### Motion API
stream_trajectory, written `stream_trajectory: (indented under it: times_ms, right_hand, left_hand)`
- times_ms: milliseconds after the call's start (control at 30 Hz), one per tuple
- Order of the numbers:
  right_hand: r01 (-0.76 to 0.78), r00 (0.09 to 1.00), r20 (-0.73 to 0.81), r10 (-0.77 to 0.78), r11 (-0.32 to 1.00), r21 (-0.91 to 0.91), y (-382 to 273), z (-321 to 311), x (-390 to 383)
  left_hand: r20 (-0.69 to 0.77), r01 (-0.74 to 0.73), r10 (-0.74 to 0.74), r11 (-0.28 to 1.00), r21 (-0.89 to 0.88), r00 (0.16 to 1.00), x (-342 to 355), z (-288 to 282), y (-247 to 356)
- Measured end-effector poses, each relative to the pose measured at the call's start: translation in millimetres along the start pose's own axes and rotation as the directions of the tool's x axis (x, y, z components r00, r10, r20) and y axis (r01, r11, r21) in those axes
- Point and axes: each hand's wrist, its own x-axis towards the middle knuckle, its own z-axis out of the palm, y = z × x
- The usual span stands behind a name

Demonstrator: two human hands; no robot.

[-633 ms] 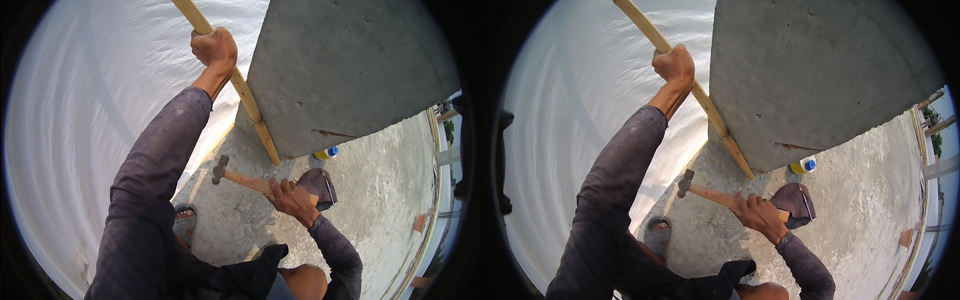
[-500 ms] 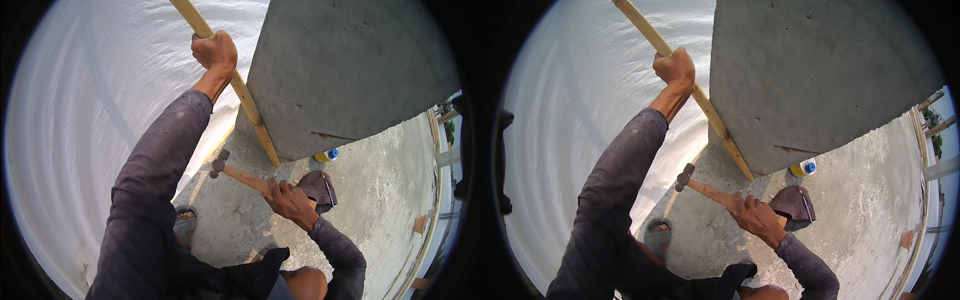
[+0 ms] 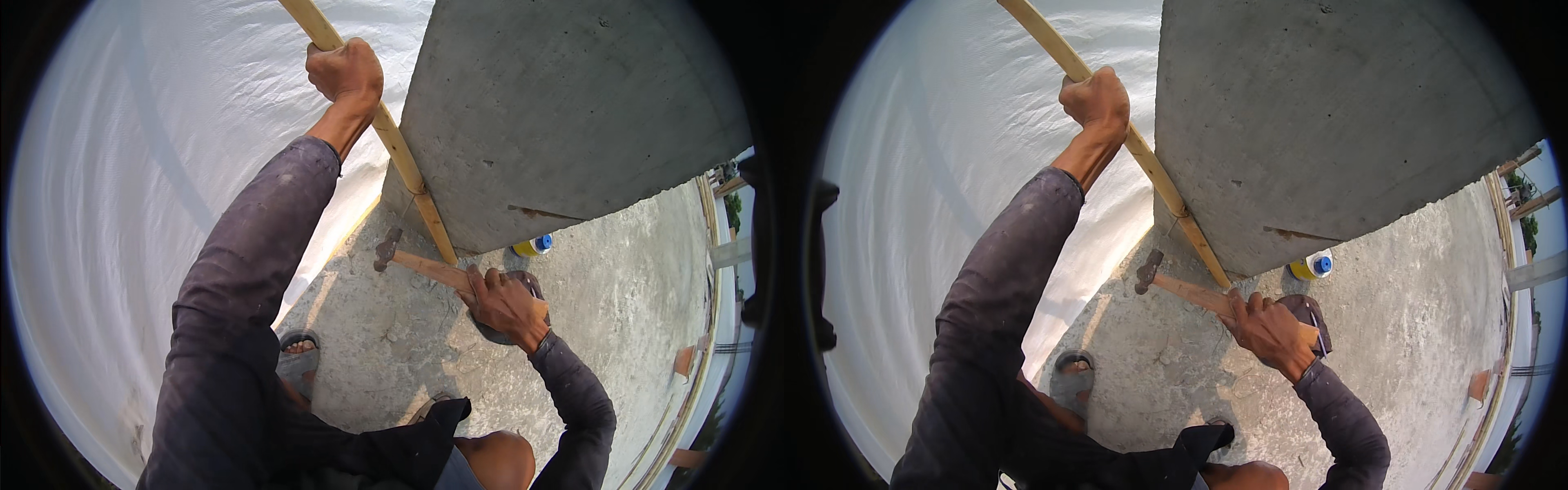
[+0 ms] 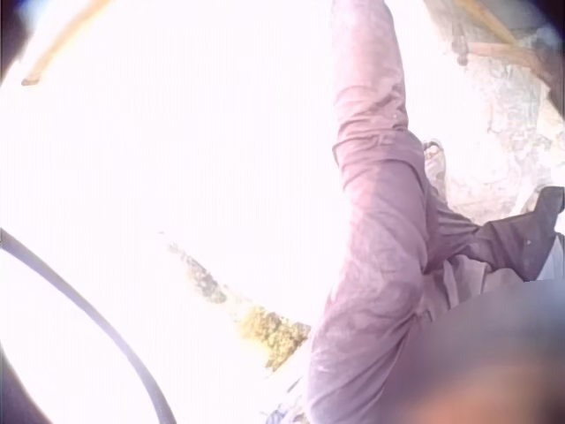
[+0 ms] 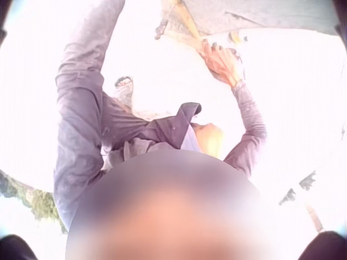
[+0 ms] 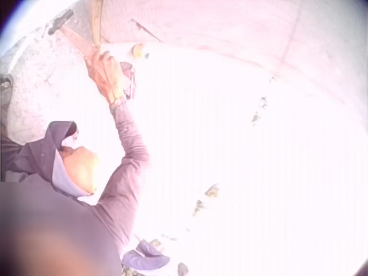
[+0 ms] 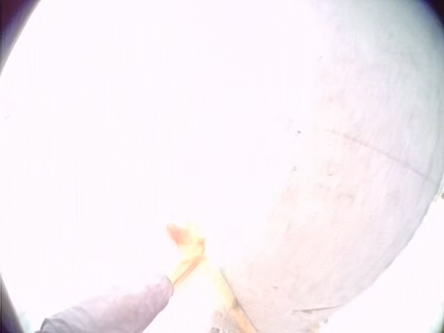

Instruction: The person secures a white tarp to a bamboo pole on a rooftop using wire and a hammer. They tie the wire around the pole and tarp, then hammer nails into the concrete to fasten the assembly in place.

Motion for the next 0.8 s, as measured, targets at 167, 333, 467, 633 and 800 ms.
stream_trajectory:
  times_ms: [167,333,467,633,800]
  right_hand:
    - [-0.024,0.998,-0.065,0.023,1.0,-0.013,6,2,1]
    - [-0.395,0.917,-0.023,0.398,0.916,0.07,11,-2,2]
    - [-0.013,0.994,0.106,-0.002,0.99,0.138,10,-4,3]
    - [-0.406,0.907,-0.027,0.42,0.889,0.211,8,2,12]
    - [0.025,0.99,-0.144,-0.012,0.995,0.093,7,10,8]
  left_hand:
    - [-0.005,-0.062,0.062,0.997,-0.046,0.998,6,0,-4]
    - [-0.022,-0.028,0.027,0.999,-0.023,0.999,-1,-3,3]
    - [-0.019,-0.007,0.006,1.0,-0.019,1.0,-7,2,8]
    - [-0.049,-0.011,0.009,0.999,-0.033,0.999,-5,-2,-2]
    - [0.031,-0.044,0.046,0.998,-0.052,0.998,-2,-1,-3]
